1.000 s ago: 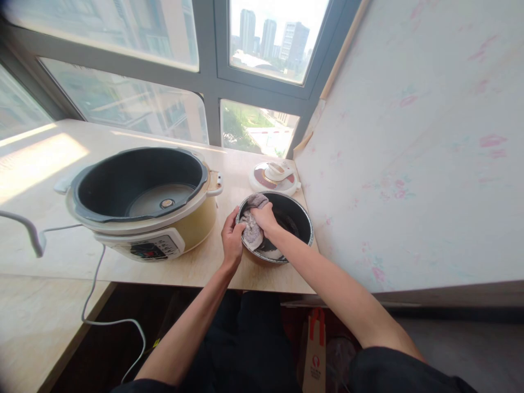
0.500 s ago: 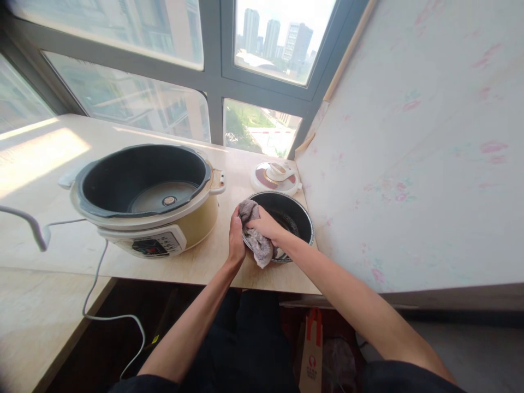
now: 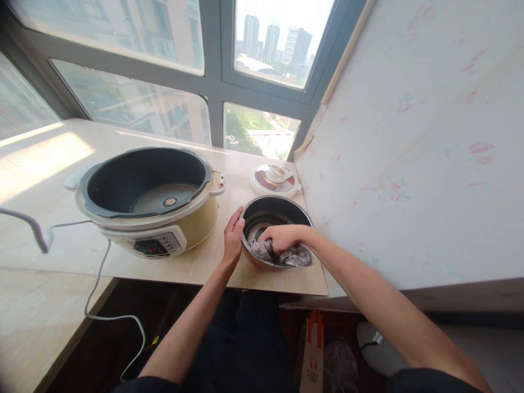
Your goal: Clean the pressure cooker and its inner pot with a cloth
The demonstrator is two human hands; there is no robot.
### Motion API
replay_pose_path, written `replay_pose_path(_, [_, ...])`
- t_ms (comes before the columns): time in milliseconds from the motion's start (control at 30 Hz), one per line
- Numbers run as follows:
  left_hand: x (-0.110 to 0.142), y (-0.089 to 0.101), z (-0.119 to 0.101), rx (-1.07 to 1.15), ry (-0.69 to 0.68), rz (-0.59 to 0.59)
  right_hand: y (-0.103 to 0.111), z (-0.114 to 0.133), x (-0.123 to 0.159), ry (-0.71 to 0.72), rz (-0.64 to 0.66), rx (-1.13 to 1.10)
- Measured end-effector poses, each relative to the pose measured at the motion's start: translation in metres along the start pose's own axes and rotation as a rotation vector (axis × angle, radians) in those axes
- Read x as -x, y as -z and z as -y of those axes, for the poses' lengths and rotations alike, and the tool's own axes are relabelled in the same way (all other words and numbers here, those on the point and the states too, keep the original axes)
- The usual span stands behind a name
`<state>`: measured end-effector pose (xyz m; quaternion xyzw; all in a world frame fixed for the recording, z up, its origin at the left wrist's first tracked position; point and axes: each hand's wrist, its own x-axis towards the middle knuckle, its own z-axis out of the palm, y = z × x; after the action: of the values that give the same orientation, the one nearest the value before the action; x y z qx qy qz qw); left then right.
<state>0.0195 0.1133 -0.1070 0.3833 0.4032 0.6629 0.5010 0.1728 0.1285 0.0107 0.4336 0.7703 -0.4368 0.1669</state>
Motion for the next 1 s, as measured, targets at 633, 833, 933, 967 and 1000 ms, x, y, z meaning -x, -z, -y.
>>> replay_pose_path(633, [-0.025,0.013,-0.033,-0.123,0.074,0.535,-0.012,-0.053,-0.007,-0.052,-0.289,1.048])
replay_pose_path(833, [-0.017,0.010,-0.032,-0.080,0.113,0.431,-0.014,-0.040,-0.036,0.072,-0.497,1.016])
replay_pose_path(933, [-0.014,0.009,-0.032,-0.098,0.119,0.350,-0.015,-0.031,-0.044,0.090,-0.512,1.015])
replay_pose_path(967, [-0.014,0.009,-0.031,-0.102,0.120,0.323,-0.015,-0.030,-0.044,0.078,-0.508,1.013])
replay_pose_path(1000, [-0.013,0.008,-0.030,-0.101,0.122,0.294,-0.015,-0.029,-0.043,0.050,-0.505,1.003])
